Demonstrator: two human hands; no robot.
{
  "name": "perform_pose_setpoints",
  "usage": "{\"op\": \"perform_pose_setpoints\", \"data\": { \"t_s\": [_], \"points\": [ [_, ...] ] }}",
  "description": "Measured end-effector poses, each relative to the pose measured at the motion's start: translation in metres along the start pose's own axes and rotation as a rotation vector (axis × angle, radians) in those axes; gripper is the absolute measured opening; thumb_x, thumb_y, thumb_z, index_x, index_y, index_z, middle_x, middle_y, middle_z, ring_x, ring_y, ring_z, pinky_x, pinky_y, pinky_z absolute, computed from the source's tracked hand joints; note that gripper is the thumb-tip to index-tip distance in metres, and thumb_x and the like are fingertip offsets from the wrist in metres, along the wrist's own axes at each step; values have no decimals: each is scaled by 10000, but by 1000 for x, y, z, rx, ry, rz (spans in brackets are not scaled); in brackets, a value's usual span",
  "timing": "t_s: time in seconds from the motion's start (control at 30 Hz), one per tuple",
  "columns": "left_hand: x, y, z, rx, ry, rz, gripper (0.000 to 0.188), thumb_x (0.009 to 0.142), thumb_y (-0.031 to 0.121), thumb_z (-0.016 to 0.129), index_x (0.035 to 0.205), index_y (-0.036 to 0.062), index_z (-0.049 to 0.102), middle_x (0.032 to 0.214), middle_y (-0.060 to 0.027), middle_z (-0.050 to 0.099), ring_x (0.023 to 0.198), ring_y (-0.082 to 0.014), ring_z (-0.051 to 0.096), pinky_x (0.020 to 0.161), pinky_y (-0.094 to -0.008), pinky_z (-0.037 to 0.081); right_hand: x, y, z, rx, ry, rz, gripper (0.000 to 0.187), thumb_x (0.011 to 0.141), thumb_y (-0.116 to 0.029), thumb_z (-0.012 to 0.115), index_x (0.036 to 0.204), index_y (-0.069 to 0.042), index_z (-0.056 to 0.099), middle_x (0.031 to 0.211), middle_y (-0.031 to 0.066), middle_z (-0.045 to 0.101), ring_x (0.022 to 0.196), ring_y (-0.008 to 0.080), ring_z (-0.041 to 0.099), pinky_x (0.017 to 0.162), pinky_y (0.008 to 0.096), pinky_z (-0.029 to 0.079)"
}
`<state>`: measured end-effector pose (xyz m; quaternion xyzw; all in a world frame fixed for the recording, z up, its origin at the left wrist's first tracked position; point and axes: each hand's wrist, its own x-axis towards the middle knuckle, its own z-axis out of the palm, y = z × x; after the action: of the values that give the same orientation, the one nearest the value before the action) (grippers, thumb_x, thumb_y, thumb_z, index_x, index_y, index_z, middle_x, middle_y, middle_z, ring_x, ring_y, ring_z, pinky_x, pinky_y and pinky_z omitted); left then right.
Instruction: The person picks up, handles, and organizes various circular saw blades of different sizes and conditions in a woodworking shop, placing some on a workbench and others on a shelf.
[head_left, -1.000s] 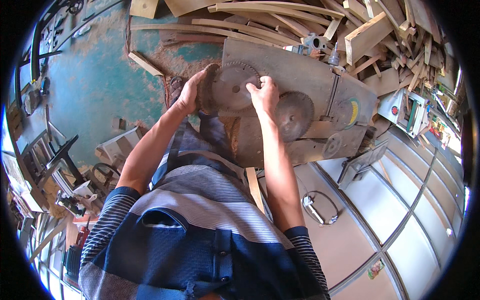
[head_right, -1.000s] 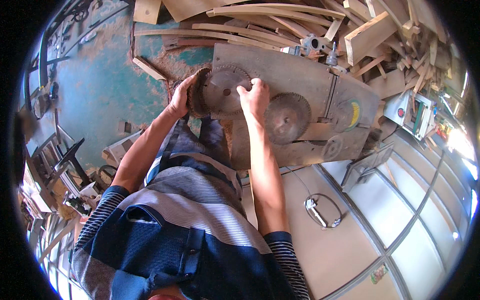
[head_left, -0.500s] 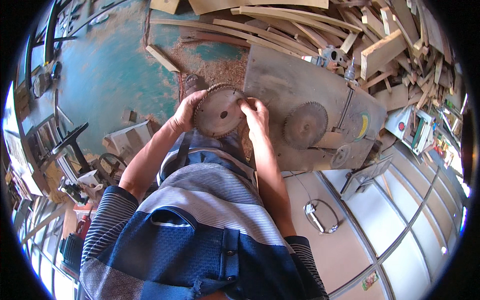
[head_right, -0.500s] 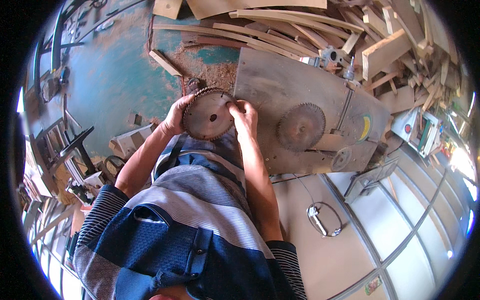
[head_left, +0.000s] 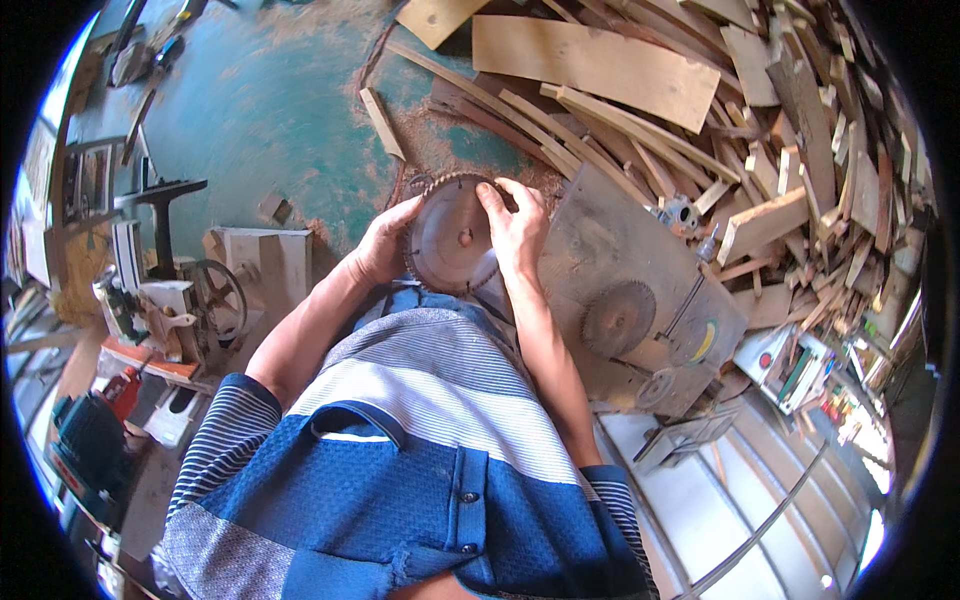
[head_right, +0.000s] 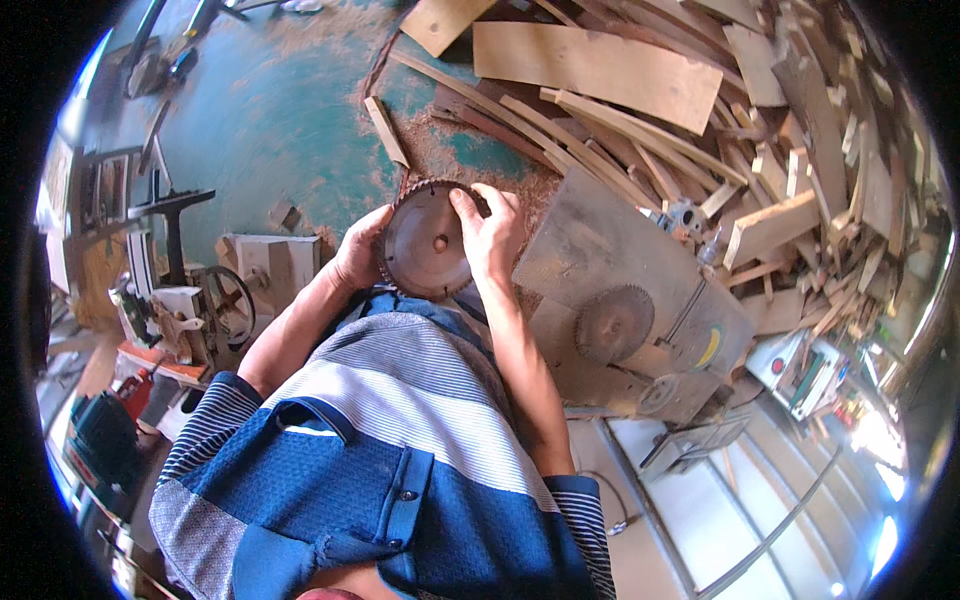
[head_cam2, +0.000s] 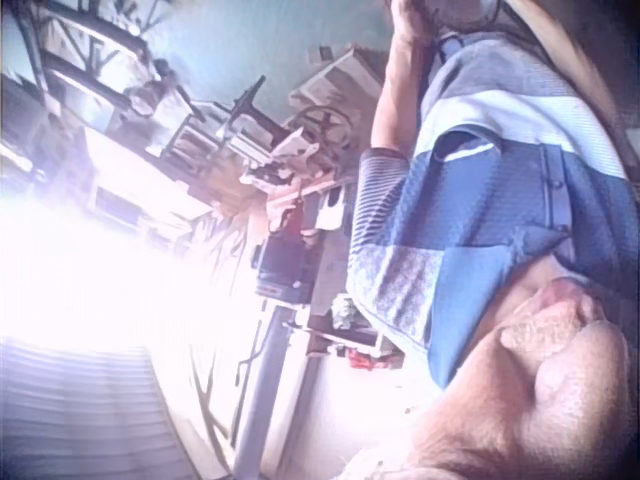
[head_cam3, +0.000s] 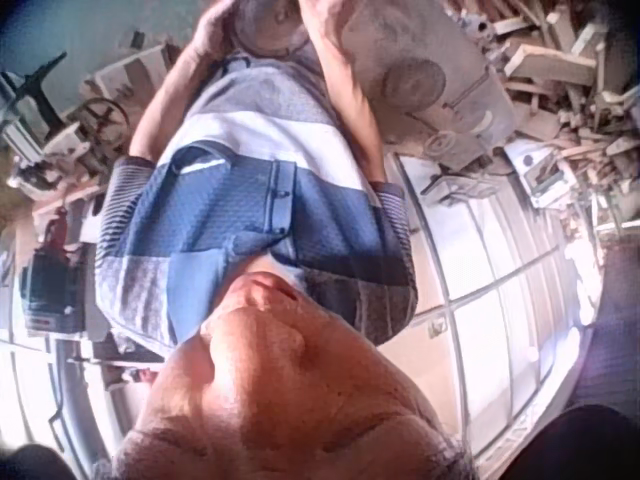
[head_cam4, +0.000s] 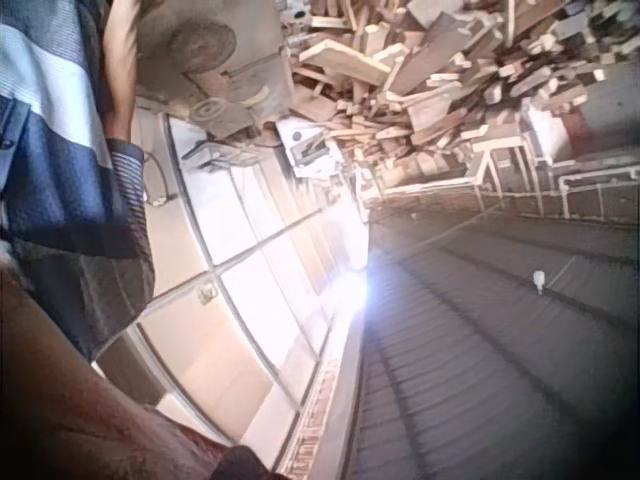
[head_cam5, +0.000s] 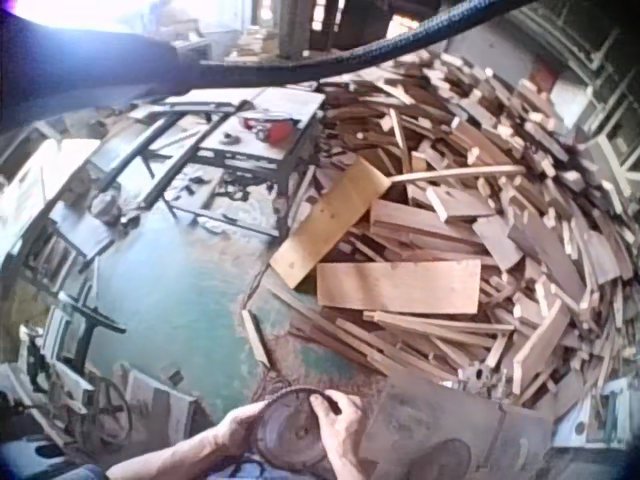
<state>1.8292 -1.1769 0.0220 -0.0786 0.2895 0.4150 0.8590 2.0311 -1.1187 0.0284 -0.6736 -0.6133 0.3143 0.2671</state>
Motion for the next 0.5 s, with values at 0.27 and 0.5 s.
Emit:
{"op": "perform_pose_setpoints", "data": {
  "t_s": [0.27, 0.5],
  "points": [
    [-25, 10, 3, -116, 118, 339, 654, 960, 463, 629, 1449, 42, 523, 1347, -160, 646, 1168, -330, 663, 1039, -519, 534, 1, -22, 17, 0, -94, -321, 401, 857, -178, 803, 1212, -21, 705, 1228, 154, 659, 1118, 319, 637, 952, 418, 534],
    [-54, -7, 9, -351, 85, 441, 732, 967, 583, 542, 1458, 41, 507, 1406, -218, 588, 1246, -383, 608, 1090, -586, 469, -17, -2, 6, 395, -422, 64, 502, 983, -322, 690, 1338, 26, 622, 1281, 219, 648, 1155, 329, 638, 988, 402, 519]
  ]
}}
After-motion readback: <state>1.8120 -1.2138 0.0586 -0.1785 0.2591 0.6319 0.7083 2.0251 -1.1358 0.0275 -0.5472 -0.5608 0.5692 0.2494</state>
